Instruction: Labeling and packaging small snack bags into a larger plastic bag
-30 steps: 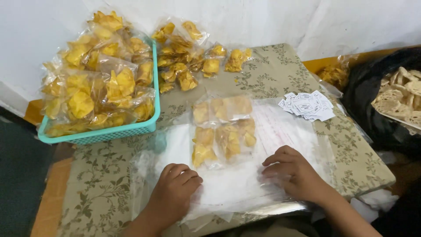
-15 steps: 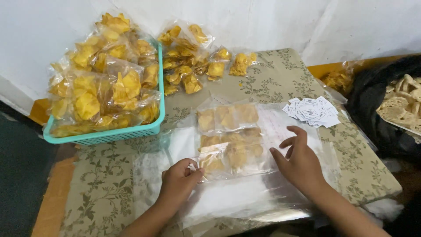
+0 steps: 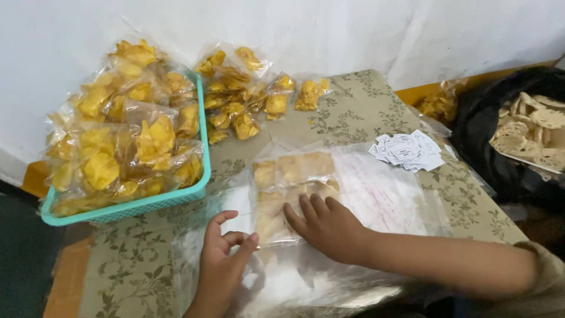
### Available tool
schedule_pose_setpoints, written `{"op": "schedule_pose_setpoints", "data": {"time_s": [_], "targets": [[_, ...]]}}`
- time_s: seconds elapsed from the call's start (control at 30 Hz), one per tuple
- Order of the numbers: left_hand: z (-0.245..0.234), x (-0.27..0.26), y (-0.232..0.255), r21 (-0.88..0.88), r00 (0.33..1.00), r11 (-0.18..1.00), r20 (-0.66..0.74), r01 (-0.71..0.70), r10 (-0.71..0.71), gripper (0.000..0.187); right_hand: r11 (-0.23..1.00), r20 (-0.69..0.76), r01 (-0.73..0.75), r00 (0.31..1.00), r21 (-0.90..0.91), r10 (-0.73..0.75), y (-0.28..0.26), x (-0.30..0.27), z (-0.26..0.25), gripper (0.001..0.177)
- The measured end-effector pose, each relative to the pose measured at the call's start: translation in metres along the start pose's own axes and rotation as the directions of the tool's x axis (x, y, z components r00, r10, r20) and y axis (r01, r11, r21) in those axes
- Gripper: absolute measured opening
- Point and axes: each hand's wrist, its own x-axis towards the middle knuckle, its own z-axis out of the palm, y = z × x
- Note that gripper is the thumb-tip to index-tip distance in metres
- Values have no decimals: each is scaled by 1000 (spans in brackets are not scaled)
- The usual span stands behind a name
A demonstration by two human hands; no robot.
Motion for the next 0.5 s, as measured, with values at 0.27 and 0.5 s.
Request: {"op": "schedule_pose_setpoints", "data": {"time_s": [0.27, 0.5], "targets": [[-25, 19, -7, -8, 971, 996, -222, -87, 83, 49, 703, 454, -369, 888, 608, 73, 146, 86, -42, 30], [-32, 44, -56, 809, 981, 587, -90, -29, 173, 43, -182, 722, -794, 398, 580, 565, 283, 47, -54, 16]]}}
